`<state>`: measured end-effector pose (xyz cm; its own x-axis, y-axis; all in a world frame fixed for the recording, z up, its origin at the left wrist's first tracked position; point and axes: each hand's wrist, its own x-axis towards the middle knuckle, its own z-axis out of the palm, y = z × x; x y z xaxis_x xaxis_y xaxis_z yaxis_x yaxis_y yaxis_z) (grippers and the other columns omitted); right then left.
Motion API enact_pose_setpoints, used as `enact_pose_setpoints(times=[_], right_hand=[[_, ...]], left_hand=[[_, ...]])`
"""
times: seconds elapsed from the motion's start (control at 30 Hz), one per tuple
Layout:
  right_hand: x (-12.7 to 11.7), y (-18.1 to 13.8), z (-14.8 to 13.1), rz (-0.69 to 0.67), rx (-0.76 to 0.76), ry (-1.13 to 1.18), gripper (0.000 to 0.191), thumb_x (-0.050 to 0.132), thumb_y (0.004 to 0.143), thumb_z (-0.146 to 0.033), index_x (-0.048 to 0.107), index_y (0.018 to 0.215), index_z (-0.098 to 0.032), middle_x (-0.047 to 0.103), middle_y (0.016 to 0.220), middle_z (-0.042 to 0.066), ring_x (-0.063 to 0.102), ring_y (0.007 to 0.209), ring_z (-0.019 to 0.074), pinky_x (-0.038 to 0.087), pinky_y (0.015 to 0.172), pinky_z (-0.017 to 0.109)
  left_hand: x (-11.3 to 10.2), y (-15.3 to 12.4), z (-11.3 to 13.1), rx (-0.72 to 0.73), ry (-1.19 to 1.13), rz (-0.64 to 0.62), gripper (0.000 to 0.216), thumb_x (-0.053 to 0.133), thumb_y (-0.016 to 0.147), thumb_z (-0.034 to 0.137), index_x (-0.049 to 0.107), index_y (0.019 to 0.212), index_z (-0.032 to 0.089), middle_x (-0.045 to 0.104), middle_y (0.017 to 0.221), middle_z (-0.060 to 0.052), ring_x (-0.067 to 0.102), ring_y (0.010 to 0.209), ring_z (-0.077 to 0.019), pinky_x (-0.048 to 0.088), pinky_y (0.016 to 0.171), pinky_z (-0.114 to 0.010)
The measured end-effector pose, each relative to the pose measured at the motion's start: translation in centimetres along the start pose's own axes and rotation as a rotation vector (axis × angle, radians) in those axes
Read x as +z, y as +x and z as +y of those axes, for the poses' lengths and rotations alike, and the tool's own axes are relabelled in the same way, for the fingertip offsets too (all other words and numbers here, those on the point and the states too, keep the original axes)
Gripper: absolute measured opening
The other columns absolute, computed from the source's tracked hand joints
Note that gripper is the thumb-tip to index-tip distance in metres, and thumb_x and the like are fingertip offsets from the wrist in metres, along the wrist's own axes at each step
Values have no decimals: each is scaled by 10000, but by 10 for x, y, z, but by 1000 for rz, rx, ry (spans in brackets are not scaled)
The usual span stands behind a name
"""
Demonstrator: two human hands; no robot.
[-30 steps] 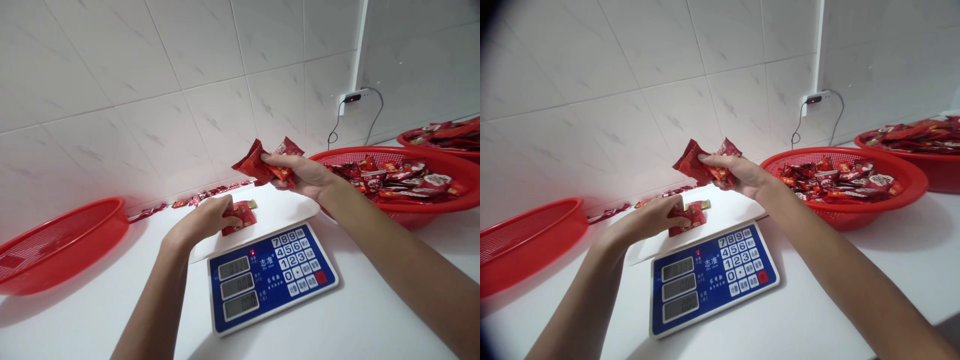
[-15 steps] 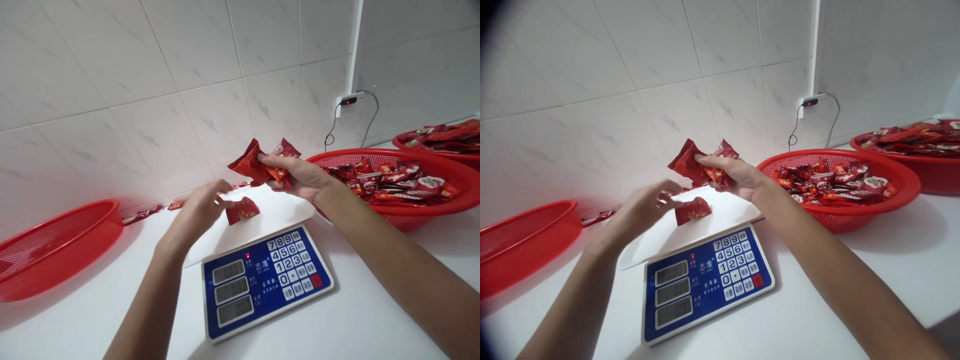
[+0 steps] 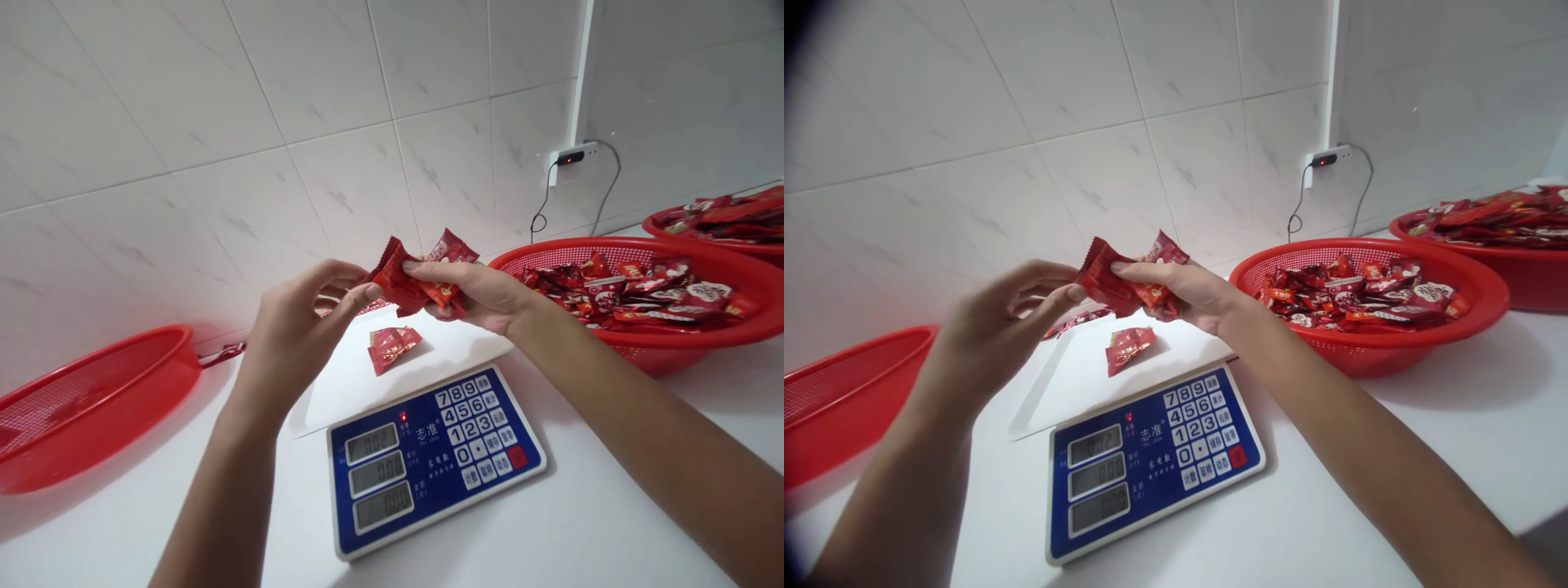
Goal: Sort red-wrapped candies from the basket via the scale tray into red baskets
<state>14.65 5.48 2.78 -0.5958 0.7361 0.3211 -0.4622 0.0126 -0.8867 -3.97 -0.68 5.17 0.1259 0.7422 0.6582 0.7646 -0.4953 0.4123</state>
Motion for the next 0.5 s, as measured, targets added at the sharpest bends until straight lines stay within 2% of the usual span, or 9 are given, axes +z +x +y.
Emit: enact_pose_setpoints(times=[0.17, 0.27, 0.37, 0.5], right_hand=[[5, -3, -3, -5, 33, -22, 186, 747, 776, -242, 639, 650, -158, 574, 585, -14, 517, 541, 81, 407, 488, 199], [6, -3, -2, 8, 32, -42, 221, 744, 780, -238, 614, 623, -152, 534, 542, -29, 430, 467, 56, 320, 418, 187], [5, -1, 1, 8, 10, -65, 231, 791, 727, -234, 607, 615, -149, 499, 507, -44, 375, 444, 43, 229, 383, 177], [2, 2, 7, 9, 13, -81, 176, 803, 692, -219, 643, 660, -154, 453, 474, -59, 332, 428, 43, 189, 367, 182]], left_hand=[[-4, 1, -2, -3, -62, -67, 286, 650, 842, 466, 693, 961, 210, 746, 878, -28, 683, 803, -167, 521, 707, -253], [-6, 1, -2, -7, -75, -145, 321, 650, 845, 480, 696, 1027, 220, 747, 935, -36, 686, 842, -180, 528, 733, -266], [-3, 2, -4, -26, -64, -242, 322, 580, 894, 466, 685, 1071, 218, 740, 982, -55, 679, 879, -200, 526, 733, -288], [5, 1, -8, -25, -13, -307, 287, 502, 936, 438, 666, 1015, 216, 723, 976, -58, 662, 870, -209, 515, 747, -323]])
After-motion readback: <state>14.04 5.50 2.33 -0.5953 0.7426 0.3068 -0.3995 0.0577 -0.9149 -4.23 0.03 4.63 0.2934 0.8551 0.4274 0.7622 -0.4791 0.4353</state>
